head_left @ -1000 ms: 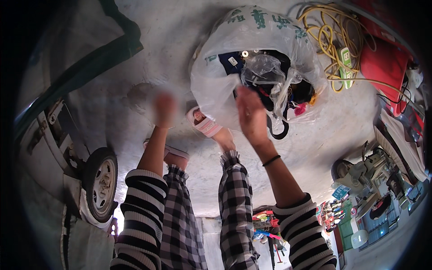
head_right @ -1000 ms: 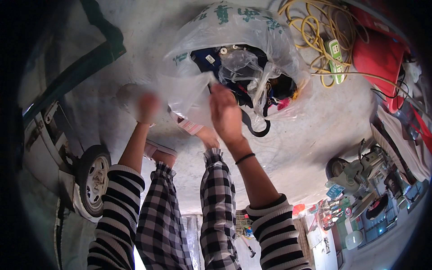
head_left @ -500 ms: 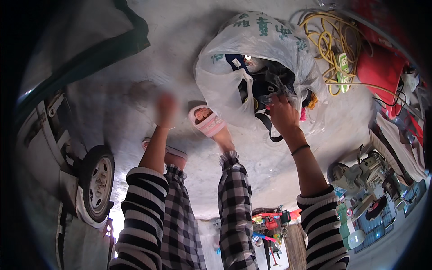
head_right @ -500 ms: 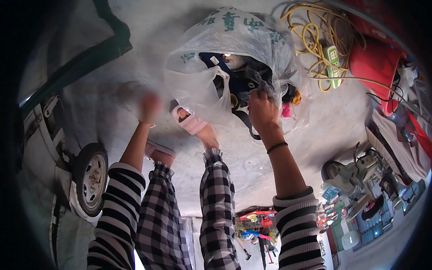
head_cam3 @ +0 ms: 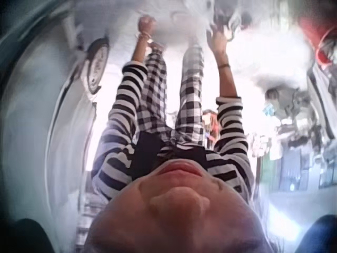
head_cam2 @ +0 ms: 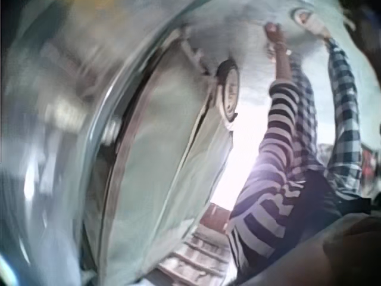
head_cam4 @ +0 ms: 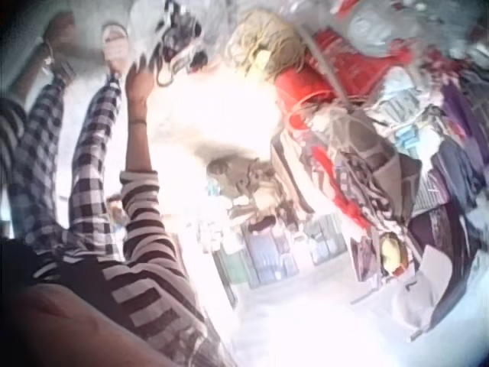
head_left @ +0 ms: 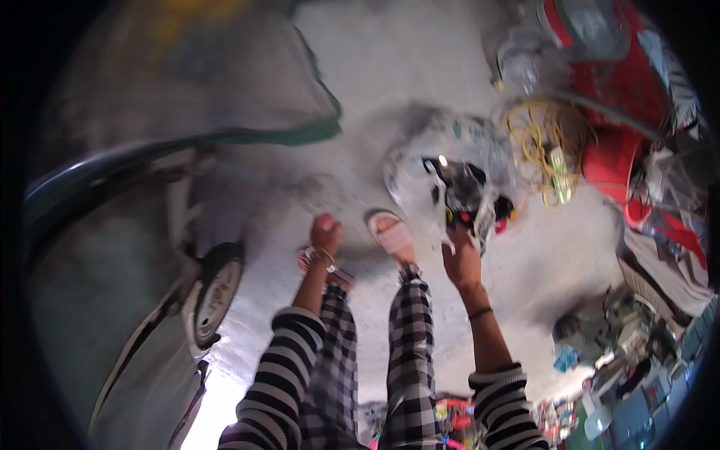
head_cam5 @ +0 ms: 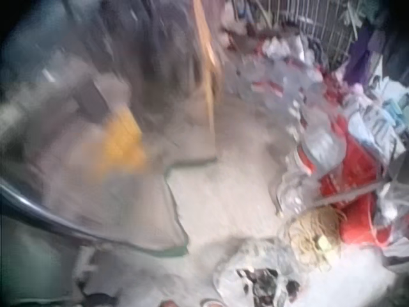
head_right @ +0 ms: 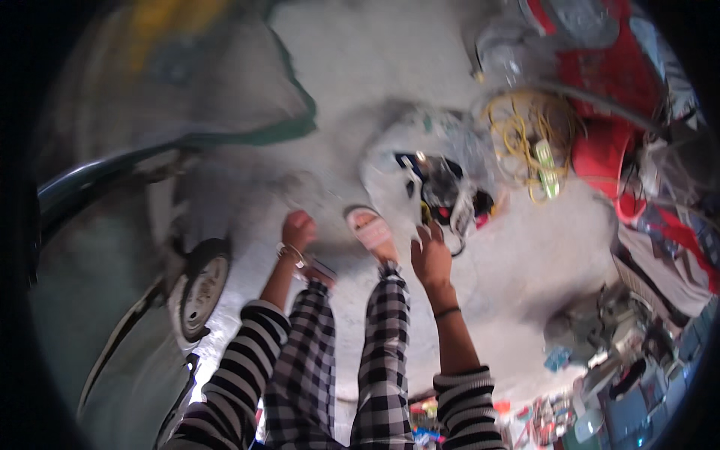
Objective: The person repairs a damaged zipper on a large fabric cover. They manipulate the zipper slider and pull tab, attempting to realign the teeth and secure the slider at the top of the zipper track.
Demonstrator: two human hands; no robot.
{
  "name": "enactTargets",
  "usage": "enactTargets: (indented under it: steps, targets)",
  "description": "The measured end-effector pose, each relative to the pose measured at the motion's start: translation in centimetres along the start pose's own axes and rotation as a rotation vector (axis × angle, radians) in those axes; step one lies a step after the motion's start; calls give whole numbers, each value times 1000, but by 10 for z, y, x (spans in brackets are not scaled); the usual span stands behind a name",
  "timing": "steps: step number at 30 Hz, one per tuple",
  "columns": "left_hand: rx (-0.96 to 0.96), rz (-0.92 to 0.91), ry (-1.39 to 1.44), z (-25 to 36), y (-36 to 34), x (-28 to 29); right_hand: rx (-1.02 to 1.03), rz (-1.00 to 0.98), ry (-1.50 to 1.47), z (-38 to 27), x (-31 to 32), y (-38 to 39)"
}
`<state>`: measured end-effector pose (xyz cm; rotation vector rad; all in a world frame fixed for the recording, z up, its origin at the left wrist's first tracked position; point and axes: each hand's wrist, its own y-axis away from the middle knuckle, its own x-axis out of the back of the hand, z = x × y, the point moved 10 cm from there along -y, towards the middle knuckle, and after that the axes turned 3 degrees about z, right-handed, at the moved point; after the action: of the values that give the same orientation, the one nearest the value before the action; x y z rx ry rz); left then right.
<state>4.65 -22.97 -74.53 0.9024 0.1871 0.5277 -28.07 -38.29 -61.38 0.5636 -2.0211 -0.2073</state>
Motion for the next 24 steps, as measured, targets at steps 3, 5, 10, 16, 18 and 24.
enactTargets:
  steps: [3,5,10,16,18,24]
  targets:
    - [156,228,184,87,94,-14,-23,-126,-53,-43,34,38]
    - [95,266,207,175,153,-4,-51,-238,-98,-99,66,51]
    - [-271,303,294,374,283,28,393,-123,-239,-227,173,48]
    - [-405,363,356,476,445,82,439,-7,-281,-292,288,64]
    - [-399,445,319,502,498,93,376,-83,-190,-286,293,66]
    - [-1153,625,113,665,768,133,129,-399,-730,-253,240,75]
